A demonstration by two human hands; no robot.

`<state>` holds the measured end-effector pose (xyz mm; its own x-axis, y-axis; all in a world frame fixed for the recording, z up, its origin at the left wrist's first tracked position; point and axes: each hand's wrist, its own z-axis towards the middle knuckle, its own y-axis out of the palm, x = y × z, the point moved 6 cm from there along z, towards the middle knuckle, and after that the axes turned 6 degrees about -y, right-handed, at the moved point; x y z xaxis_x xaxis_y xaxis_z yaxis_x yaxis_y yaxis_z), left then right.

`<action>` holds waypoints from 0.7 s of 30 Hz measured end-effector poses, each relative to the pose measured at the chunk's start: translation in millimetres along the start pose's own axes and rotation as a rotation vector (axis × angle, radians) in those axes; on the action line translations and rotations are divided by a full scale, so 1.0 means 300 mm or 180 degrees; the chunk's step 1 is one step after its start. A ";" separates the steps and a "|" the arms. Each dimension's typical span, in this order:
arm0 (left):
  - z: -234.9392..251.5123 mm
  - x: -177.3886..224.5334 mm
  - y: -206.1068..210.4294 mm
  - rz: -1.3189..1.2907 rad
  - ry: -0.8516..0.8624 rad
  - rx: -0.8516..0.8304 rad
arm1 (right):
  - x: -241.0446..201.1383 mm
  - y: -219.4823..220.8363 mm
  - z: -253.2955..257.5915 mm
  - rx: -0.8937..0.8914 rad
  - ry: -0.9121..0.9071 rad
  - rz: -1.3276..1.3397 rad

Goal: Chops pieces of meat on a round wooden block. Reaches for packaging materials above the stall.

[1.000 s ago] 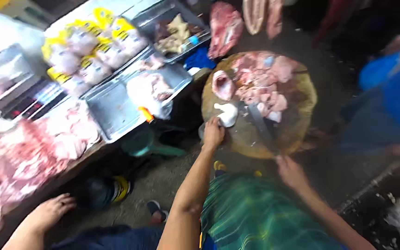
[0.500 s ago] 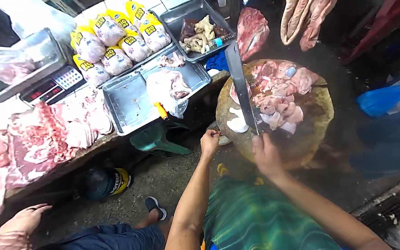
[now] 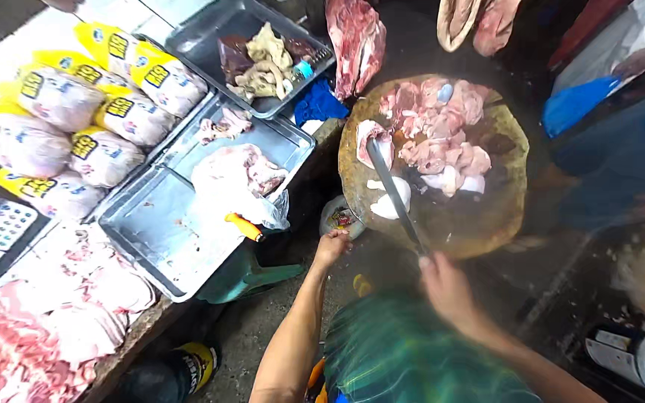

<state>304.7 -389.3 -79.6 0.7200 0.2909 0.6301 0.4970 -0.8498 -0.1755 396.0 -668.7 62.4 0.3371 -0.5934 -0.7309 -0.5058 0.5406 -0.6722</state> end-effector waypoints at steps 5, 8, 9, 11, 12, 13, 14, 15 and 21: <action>0.037 -0.025 -0.046 -0.0508 -0.0226 0.0014 | -0.102 0.063 -0.029 0.0966 -0.0665 0.0124; 0.040 0.002 -0.001 -0.0767 -0.0360 -0.0127 | 0.024 0.211 -0.050 -0.0024 0.0509 -0.0359; 0.043 0.019 0.019 -0.0854 -0.0372 -0.0196 | 0.057 0.245 -0.054 -0.0536 0.0994 -0.0547; 0.059 0.049 0.055 -0.0957 -0.0369 -0.0421 | 0.054 0.251 -0.055 -0.0875 0.1376 -0.0777; 0.063 0.055 0.072 -0.0974 -0.0363 -0.0547 | 0.040 0.238 -0.059 -0.0938 0.1469 -0.0776; 0.062 0.050 0.087 -0.0991 -0.0387 -0.0632 | 0.034 0.225 -0.065 -0.0983 0.1546 -0.0677; 0.065 0.057 0.100 -0.1044 -0.0409 -0.0671 | 0.036 0.210 -0.065 -0.0985 0.1591 -0.0476; 0.072 0.070 0.109 -0.1100 -0.0417 -0.0704 | 0.041 0.193 -0.063 -0.0948 0.1592 -0.0286; 0.117 0.057 0.113 -0.1455 -0.0448 -0.0791 | -0.043 0.058 -0.095 -0.0018 0.0745 -0.0163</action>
<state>351.0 -397.8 -101.1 0.5235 0.6971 0.4899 0.6575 -0.6962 0.2880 360.0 -668.6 63.5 0.1695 -0.7424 -0.6481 -0.4974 0.5033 -0.7066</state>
